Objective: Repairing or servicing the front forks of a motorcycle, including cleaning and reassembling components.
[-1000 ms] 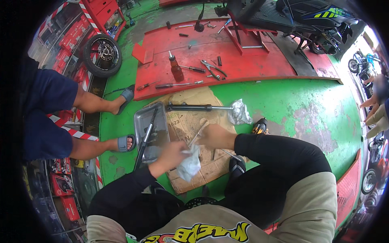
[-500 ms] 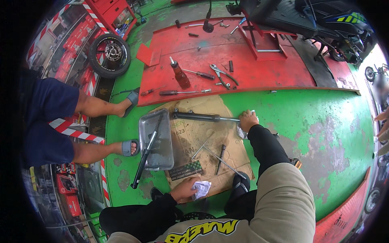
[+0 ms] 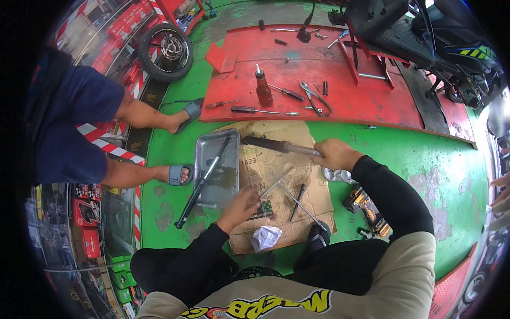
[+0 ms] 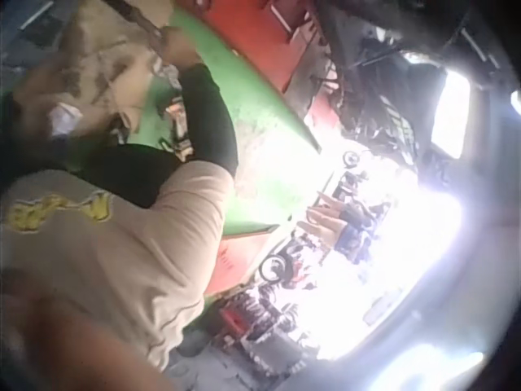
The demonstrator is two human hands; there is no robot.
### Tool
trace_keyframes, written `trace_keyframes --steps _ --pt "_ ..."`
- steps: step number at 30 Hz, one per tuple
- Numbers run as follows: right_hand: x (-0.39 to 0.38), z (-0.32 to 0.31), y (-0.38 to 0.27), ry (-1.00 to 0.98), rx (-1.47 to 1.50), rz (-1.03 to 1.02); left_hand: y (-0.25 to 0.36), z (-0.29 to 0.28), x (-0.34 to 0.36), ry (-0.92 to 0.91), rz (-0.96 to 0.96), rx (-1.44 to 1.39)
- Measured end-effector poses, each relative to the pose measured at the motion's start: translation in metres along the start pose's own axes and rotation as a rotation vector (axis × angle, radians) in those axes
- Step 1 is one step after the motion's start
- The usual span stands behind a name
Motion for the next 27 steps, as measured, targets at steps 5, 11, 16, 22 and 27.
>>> trace_keyframes --steps 5,11,16,22,27 --pt "0.055 -0.087 -0.107 0.209 -0.141 -0.096 0.035 -0.081 0.041 0.468 0.05 -0.058" --pt "0.08 -0.127 -0.185 0.132 -0.216 -0.086 0.067 -0.129 0.054 0.535 0.043 -0.37" --pt "0.055 -0.124 -0.234 0.068 -0.305 -0.11 0.101 -0.123 0.053 0.461 0.2 -0.308" --pt "0.034 -0.096 -0.234 0.072 -0.246 -0.128 0.105 -0.104 0.021 0.437 0.141 -0.085" --pt "0.003 -0.111 -0.23 0.124 -0.055 -0.098 0.084 -0.101 0.01 0.541 0.113 -0.061"
Point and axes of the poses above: each hand's wrist, its own x-axis towards the middle knuckle, its own z-axis out of the palm, y = z × x, the point moved 8 cm from there along x, towards the middle knuckle, and after that the axes turned 3 degrees about z, right-handed, at the moved point
